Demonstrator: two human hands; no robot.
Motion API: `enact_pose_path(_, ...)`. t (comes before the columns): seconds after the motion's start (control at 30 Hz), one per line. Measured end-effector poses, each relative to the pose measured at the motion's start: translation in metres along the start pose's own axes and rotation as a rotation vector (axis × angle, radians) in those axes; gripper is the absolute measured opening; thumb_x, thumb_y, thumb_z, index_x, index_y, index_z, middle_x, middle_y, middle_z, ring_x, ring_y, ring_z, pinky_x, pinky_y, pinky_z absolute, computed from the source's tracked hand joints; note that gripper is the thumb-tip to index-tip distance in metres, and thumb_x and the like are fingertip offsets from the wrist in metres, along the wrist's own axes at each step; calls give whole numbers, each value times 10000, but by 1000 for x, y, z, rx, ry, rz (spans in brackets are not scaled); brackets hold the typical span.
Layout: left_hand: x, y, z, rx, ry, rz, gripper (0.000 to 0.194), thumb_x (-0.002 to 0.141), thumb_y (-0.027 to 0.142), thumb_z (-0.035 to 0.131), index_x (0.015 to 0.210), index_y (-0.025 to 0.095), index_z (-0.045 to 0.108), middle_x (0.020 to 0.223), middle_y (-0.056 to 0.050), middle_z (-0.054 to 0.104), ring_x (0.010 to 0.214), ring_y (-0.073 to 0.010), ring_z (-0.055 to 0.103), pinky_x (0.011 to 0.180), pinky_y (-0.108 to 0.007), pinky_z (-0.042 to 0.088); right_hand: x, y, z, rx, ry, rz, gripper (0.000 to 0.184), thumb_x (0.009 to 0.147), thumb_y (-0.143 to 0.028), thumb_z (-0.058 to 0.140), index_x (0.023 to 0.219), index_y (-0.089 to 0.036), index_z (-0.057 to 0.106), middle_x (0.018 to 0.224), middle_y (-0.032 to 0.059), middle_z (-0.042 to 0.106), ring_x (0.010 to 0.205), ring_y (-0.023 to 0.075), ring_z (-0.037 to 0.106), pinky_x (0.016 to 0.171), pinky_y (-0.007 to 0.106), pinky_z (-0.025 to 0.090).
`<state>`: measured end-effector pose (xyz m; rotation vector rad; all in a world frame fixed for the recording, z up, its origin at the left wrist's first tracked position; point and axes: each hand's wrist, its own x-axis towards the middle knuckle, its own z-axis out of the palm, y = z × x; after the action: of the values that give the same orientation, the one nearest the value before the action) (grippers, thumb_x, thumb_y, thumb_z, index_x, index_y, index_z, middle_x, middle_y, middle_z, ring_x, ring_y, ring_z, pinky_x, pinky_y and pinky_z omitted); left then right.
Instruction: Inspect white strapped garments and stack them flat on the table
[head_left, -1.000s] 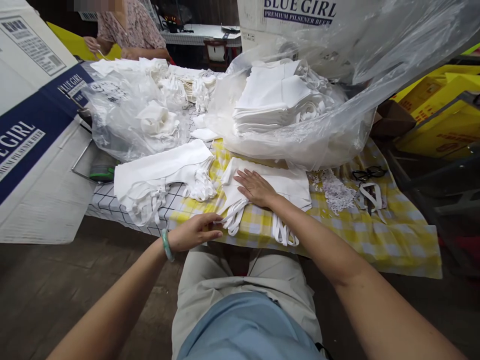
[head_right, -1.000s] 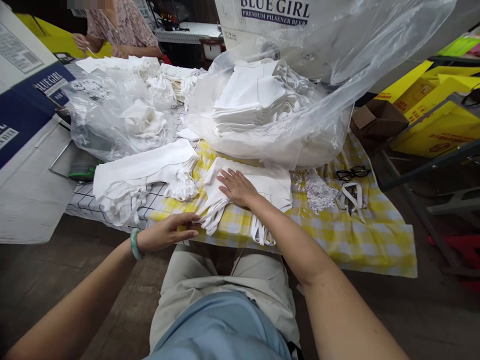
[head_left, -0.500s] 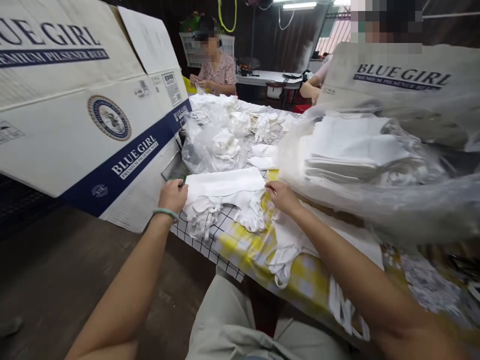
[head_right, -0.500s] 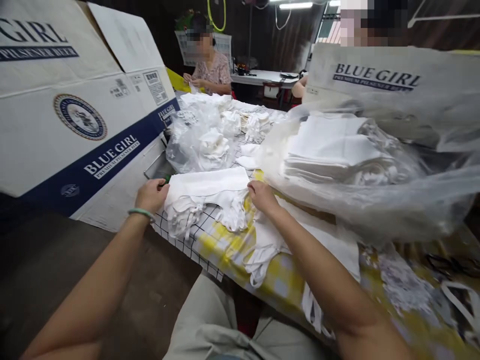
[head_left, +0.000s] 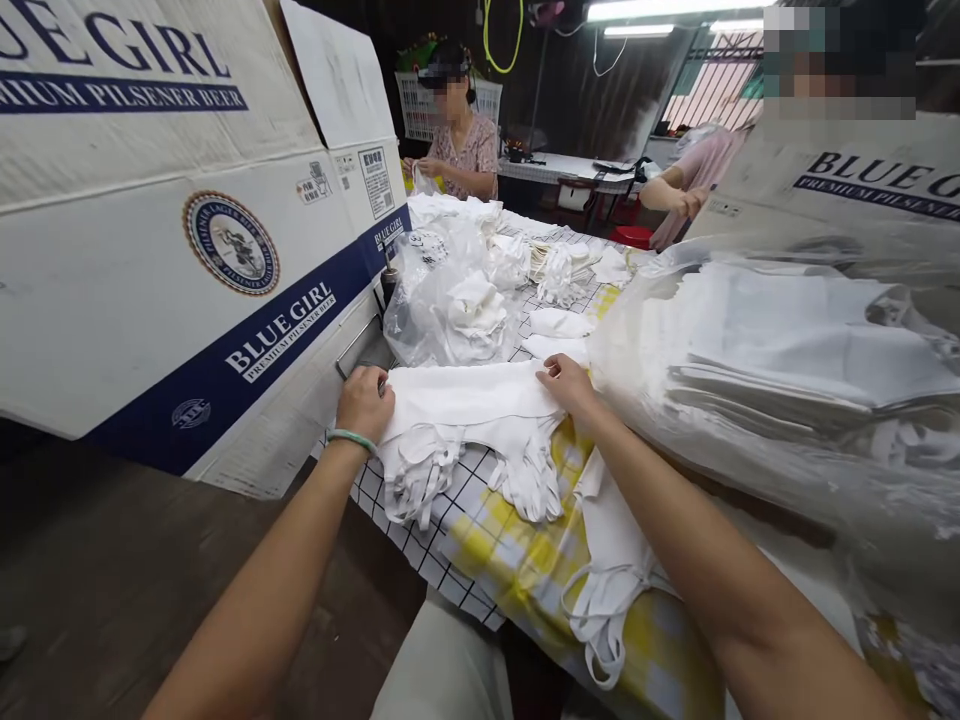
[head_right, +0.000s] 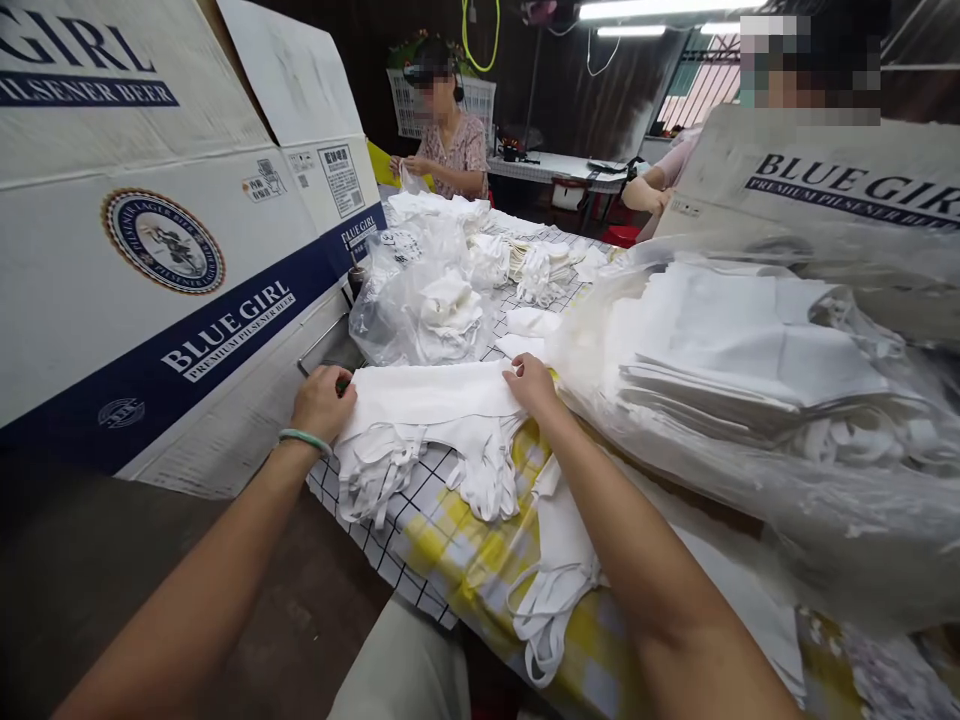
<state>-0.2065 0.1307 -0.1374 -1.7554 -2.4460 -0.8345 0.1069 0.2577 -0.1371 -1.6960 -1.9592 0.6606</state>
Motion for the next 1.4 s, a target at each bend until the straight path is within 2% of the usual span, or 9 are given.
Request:
enact_pose_path(0.17, -33, 9, -12, -88, -261, 320, 285, 738, 276, 569, 1006, 190, 610, 1061, -89, 627, 1040, -276, 540, 922, -393, 432, -31, 18, -15, 116, -86, -122, 396, 735, -294, 567, 1122, -210, 549, 1136, 76, 593, 980, 194, 574, 844, 338, 481)
enact_pose_path(0.3, -41, 10, -11, -22, -208, 372, 195, 735, 148, 483, 894, 188, 588, 973, -107, 625, 978, -271, 560, 865, -379, 444, -46, 27, -25, 73, -191, -148, 500, 683, -191, 534, 1181, -219, 514, 1223, 78, 558, 1093, 215, 542, 922, 362, 460)
enact_pose_path(0.5, -42, 6, -11, -1, 139, 74, 99, 760, 165, 454, 834, 211, 503, 865, -78, 578, 836, -236, 570, 776, -346, 448, -59, 14, -14, -108, -155, -253, 514, 710, -306, 581, 1214, -231, 505, 1260, 86, 519, 1197, 271, 458, 1026, 421, 381)
enact_pose_path(0.6, -45, 4, -10, -26, 94, 50, 145, 739, 176, 474, 876, 209, 505, 910, -84, 582, 878, -243, 570, 795, -351, 450, -67, 4, -4, -176, -62, -301, 449, 754, -393, 574, 1168, -226, 535, 1229, 95, 539, 1154, 288, 471, 987, 435, 400)
enact_pose_path(0.77, -44, -3, -9, -125, 120, -127, 124, 731, 206, 487, 847, 198, 532, 877, -86, 620, 850, -244, 586, 816, -377, 454, -69, -3, -2, -214, 63, -389, 379, 726, -202, 521, 1101, -201, 579, 1122, 108, 598, 1059, 275, 514, 939, 404, 415)
enact_pose_path(0.93, -45, -15, -16, -767, -108, -404, 388, 610, 239, 588, 992, 178, 565, 1009, -76, 663, 866, -192, 621, 743, -298, 493, -36, -7, -5, 75, -9, -140, 285, 765, -270, 475, 1012, -213, 605, 988, 48, 650, 857, 190, 586, 777, 312, 468)
enact_pose_path(1.03, -38, -18, -16, -1054, -88, -551, 414, 598, 304, 603, 984, 154, 583, 963, -80, 673, 817, -170, 627, 675, -258, 486, -12, -17, 4, -3, -42, 16, 264, 800, -434, 511, 870, -208, 629, 886, 59, 669, 824, 208, 594, 730, 321, 444)
enact_pose_path(1.23, -4, -26, -3, -619, 12, -570, 296, 551, 382, 711, 720, 158, 618, 679, -32, 639, 692, -192, 603, 627, -279, 465, 1, -43, 19, -218, -115, 178, 167, 700, -365, 663, 740, -212, 608, 798, 38, 663, 876, 234, 596, 847, 382, 384)
enact_pose_path(1.4, 8, -35, 8, -519, 185, -509, 170, 617, 313, 662, 704, 177, 609, 668, -3, 615, 685, -171, 577, 646, -269, 447, -5, -42, 21, 180, -52, 52, 143, 685, -235, 602, 824, -209, 582, 793, -13, 617, 743, 148, 560, 698, 272, 410)
